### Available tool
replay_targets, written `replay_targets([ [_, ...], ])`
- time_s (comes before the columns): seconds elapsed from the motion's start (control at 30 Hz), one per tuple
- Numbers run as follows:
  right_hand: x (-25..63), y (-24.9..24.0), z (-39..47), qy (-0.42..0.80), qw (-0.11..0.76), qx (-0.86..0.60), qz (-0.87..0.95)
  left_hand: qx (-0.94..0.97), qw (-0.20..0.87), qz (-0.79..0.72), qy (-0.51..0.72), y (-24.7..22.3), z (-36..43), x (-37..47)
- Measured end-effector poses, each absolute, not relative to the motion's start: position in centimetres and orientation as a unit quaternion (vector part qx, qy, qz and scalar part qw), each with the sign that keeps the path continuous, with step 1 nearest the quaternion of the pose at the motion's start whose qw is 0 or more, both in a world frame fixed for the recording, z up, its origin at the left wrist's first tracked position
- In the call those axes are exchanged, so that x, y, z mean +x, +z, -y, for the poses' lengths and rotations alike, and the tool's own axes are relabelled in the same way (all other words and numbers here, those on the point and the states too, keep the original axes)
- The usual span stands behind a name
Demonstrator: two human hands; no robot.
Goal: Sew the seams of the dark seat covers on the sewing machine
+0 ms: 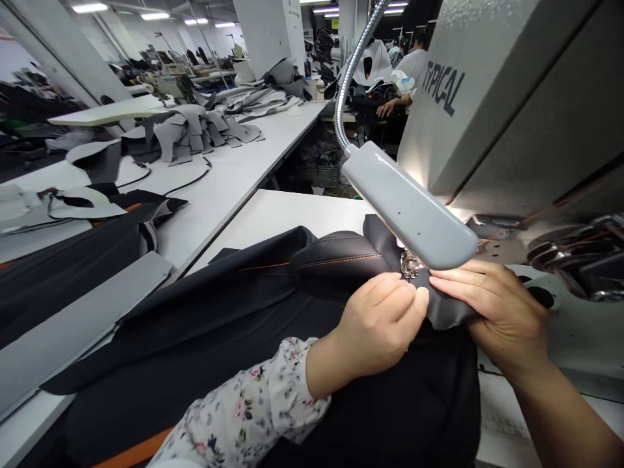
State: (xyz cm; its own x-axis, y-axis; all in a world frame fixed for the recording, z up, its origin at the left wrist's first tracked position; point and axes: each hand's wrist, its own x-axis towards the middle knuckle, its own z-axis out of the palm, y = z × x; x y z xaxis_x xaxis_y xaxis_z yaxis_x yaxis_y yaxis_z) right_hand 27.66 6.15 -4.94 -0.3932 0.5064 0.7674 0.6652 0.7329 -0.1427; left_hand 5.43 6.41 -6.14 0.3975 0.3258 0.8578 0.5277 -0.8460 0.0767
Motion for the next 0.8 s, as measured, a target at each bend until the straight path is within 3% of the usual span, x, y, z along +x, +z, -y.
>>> replay_targets([
  [0.8,26.7,-7.7,-8.5,-0.077,0.526,-0.404,0.744,-0.806,0.035,0.190,-0.559,-8.0,-7.8,5.0],
])
